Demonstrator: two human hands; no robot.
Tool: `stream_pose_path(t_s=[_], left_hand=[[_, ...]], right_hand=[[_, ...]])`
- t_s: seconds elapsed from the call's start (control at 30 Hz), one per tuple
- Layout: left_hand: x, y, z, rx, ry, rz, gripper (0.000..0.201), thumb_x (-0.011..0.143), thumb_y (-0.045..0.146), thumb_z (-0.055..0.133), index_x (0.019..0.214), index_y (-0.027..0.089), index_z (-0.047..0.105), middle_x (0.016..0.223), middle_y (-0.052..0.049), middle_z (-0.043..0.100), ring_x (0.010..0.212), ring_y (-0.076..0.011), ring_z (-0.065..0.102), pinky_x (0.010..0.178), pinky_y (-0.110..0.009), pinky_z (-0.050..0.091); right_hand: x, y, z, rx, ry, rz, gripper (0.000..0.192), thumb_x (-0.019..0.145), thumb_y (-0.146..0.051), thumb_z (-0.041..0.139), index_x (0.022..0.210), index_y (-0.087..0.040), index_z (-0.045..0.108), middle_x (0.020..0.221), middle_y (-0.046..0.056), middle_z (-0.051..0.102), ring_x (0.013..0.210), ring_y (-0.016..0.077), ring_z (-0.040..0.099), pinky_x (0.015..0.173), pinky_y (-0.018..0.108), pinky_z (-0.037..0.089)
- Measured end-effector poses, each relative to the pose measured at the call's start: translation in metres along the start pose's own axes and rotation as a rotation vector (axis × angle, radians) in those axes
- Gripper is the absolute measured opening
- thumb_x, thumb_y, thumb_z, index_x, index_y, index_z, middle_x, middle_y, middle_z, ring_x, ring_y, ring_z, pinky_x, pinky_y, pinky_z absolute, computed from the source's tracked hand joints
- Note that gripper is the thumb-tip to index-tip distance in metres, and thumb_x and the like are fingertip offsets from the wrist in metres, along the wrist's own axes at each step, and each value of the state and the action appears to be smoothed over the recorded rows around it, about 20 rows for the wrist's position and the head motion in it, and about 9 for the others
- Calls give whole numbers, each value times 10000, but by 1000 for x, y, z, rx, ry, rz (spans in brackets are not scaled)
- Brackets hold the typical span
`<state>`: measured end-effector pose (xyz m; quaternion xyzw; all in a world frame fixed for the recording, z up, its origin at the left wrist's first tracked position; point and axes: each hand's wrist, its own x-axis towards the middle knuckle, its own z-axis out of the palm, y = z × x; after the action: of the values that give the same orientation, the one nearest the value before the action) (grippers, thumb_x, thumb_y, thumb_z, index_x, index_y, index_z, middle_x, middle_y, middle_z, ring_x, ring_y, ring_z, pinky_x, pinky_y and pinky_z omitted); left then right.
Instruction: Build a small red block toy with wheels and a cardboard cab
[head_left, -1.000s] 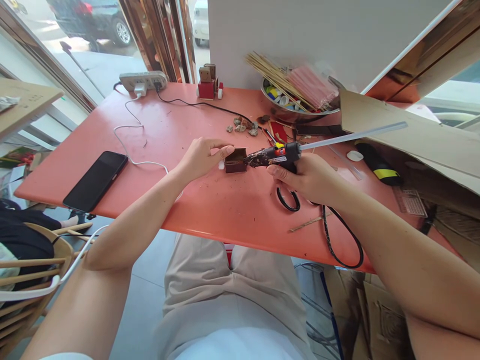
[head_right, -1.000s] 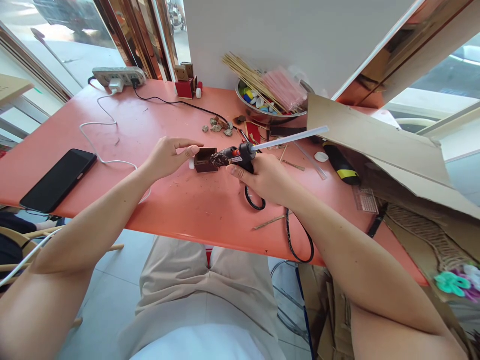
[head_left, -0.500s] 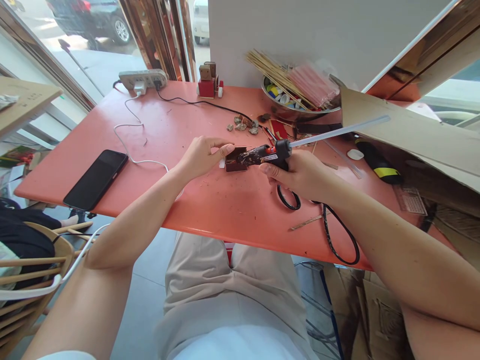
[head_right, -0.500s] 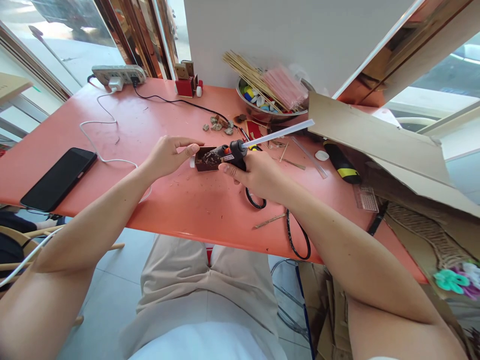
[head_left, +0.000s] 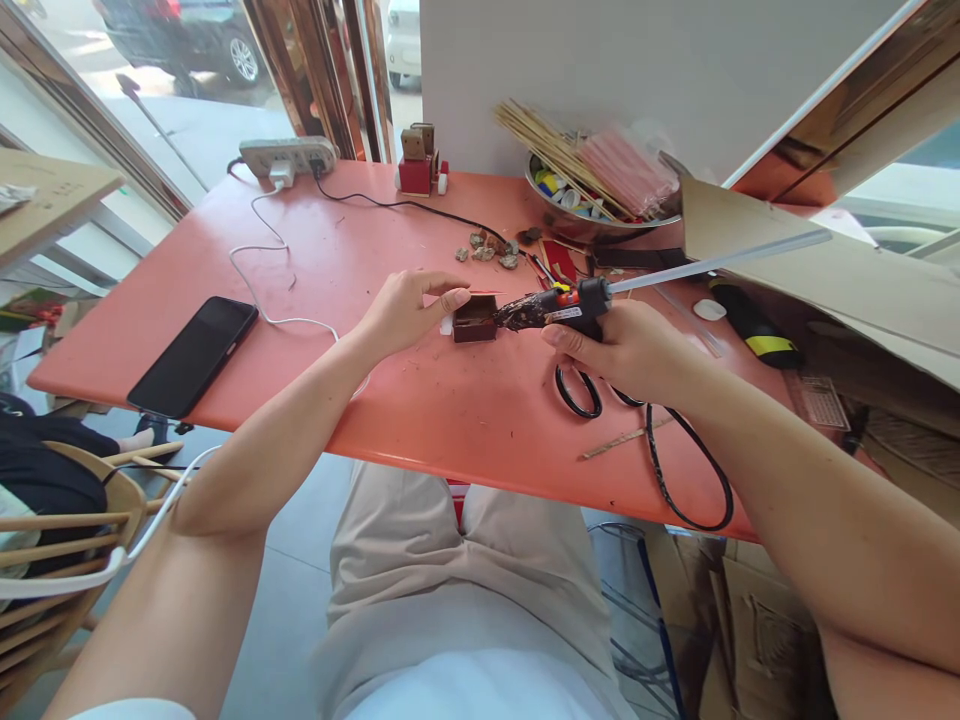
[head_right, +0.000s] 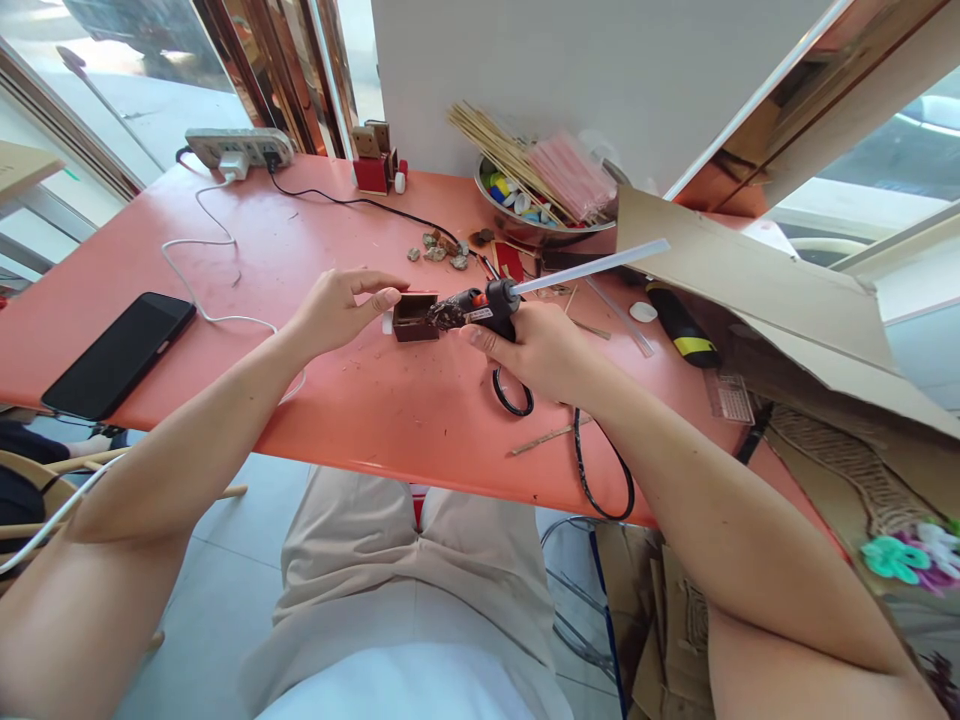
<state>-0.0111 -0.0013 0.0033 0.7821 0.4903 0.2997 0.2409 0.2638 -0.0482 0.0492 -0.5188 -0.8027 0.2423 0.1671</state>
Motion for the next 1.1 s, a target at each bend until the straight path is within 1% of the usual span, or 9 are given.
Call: stream_pose_path(t_s=[0.2, 0.33, 0.53, 0.7, 0.83, 0.9, 1.0, 1.1], left_hand=[[2, -6, 0, -15, -6, 26, 629, 1005, 697, 545, 1236, 204, 861, 1217, -123, 864, 1114, -289, 806, 1016, -350, 609], [2, -8, 0, -36, -5, 22, 714, 987, 776, 520, 1253, 205, 854, 1218, -122, 864, 1115, -290, 805, 1035, -361, 611], [2, -9, 0, -62, 13, 22, 695, 979, 787, 551, 1211, 211, 865, 1171, -118, 871, 1095, -286, 814, 1052, -357, 603], [2, -9, 2, -50, 28, 30, 672, 993, 774, 533, 1141, 214, 873, 1122, -116, 870, 1044, -274, 804, 1003, -356, 609], [3, -10, 4, -24, 40, 23, 710, 989, 808, 497, 981, 196, 858, 982, -98, 850, 964, -247, 778, 959, -351, 601], [4, -11, 4, -22, 46, 21, 736, 982, 830, 479, 938, 192, 844, 944, -93, 836, 936, -237, 768, 938, -344, 597], [4, -11, 5, -19, 55, 25, 751, 984, 835, 459, 932, 191, 842, 933, -93, 834, 919, -236, 763, 928, -343, 595], [4, -10, 5, -29, 50, 28, 743, 994, 821, 461, 963, 190, 853, 959, -98, 844, 936, -242, 770, 943, -351, 596]], right_hand=[[8, -14, 7, 107, -23, -24, 447, 950, -583, 617, 651, -257, 545, 574, 18, 606, 585, 190, 603, 589, 304, 415], [12, -19, 15, 107, -12, -43, 432, 965, -557, 593, 659, -253, 571, 596, 32, 650, 605, 195, 628, 604, 301, 431], [15, -22, 16, 79, -1, -40, 389, 947, -514, 610, 660, -255, 574, 584, 25, 638, 622, 210, 641, 639, 312, 440], [17, -26, 17, 19, -3, -17, 400, 952, -490, 610, 639, -253, 532, 605, 31, 626, 618, 208, 609, 653, 320, 426], [18, -26, 18, -54, 26, -32, 382, 974, -493, 607, 687, -241, 615, 632, 42, 625, 640, 223, 594, 670, 333, 422], [19, -24, 19, -77, 39, -54, 375, 985, -506, 602, 731, -238, 665, 641, 48, 629, 656, 237, 605, 676, 338, 421], [20, -22, 20, -99, 61, -95, 366, 992, -520, 599, 787, -239, 711, 656, 64, 653, 698, 267, 636, 700, 351, 432], [20, -21, 22, -124, 64, -85, 366, 993, -516, 596, 796, -233, 719, 681, 82, 675, 731, 288, 657, 730, 367, 441]])
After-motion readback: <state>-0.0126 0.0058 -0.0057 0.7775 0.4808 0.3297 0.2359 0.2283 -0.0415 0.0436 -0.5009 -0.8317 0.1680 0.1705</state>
